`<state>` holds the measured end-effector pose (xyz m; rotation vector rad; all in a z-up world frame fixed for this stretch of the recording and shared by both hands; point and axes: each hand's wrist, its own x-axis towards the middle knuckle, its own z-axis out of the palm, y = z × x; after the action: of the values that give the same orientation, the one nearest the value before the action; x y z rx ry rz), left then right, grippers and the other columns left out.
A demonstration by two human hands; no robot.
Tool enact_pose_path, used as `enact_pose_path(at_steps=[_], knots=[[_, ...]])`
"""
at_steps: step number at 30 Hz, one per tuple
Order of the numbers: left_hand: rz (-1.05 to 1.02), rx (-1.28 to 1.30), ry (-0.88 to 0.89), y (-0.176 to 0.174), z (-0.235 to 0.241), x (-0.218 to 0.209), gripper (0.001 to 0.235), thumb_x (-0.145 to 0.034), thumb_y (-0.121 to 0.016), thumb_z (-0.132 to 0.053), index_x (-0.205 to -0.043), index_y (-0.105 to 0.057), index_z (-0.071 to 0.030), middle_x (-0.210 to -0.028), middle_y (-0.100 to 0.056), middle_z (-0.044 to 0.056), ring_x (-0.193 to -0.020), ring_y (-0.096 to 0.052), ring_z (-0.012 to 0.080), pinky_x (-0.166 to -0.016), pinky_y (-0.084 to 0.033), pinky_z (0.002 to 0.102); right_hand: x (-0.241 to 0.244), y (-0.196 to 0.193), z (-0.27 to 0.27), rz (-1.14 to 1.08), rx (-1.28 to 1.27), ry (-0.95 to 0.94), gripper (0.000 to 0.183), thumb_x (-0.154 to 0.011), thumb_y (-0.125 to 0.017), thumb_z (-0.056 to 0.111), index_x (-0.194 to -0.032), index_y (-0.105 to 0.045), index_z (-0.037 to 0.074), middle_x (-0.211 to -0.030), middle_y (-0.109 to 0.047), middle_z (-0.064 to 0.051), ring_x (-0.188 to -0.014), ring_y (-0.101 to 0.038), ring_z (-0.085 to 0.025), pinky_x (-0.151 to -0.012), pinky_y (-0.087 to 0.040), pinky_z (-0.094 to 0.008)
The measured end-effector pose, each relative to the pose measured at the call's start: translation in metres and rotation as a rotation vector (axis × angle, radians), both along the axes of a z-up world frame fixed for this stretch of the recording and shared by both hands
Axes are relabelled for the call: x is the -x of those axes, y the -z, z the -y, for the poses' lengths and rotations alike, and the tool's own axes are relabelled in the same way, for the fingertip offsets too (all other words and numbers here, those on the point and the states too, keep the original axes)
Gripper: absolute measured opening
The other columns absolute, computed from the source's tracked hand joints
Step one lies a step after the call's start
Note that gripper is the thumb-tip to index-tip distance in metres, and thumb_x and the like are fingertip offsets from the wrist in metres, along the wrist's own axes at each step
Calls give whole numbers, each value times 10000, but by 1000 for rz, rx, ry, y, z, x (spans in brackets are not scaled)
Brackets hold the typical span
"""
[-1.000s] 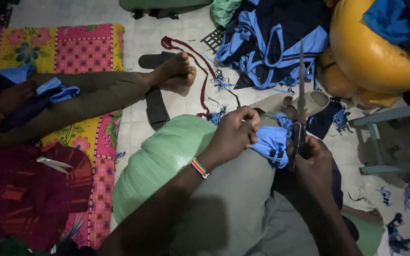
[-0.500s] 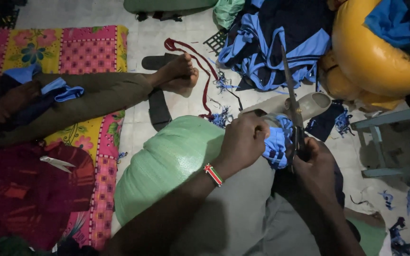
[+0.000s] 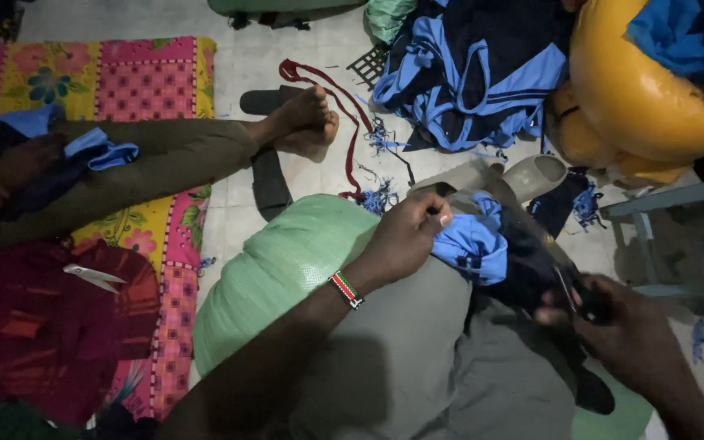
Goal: The person is sitting on a sack on the floor, using a pair of scissors to cut and trim pieces of blue fabric.
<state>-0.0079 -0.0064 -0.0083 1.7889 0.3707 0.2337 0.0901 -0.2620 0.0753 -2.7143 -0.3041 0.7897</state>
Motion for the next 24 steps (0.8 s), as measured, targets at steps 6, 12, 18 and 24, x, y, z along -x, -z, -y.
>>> enact_pose_path(at_steps=[6,12,18,24], knots=[[-25,3,-61,-7,6,-1,158,-962,-511,-273,-866,-602,-186,-971,-636,2,-817,-629,159,-720,-463,342,-13,0,57,4,184,-74,175,-721,-956,156,-813,-825,84,-807,-886,-19,-768,-692,-163,-722,-496,-316],[72,-106,-45,0,7,-2,247,-980,-444,-342,-889,-579,-157,-972,-652,25,-937,-605,188,-739,-470,375,-30,15,82,239,623,-368,540,-639,-810,715,-1082,-676,438,-965,-869,149,-957,-849,-156,-782,-615,-318],[157,-107,-79,-4,12,4,299,-981,-425,-392,-896,-587,-155,-1007,-585,37,-888,-598,193,-718,-451,367,-18,-2,58,303,781,-427,262,-695,-793,617,-881,-666,483,-799,-808,223,-759,-773,-12,-719,-547,-205],[115,-60,-110,4,13,1,466,-1006,-305,-516,-937,-593,-156,-1062,-539,67,-811,-574,194,-662,-445,347,-22,12,78,406,504,-472,199,-750,-780,512,-806,-652,370,-891,-782,163,-813,-797,-94,-701,-555,-284]])
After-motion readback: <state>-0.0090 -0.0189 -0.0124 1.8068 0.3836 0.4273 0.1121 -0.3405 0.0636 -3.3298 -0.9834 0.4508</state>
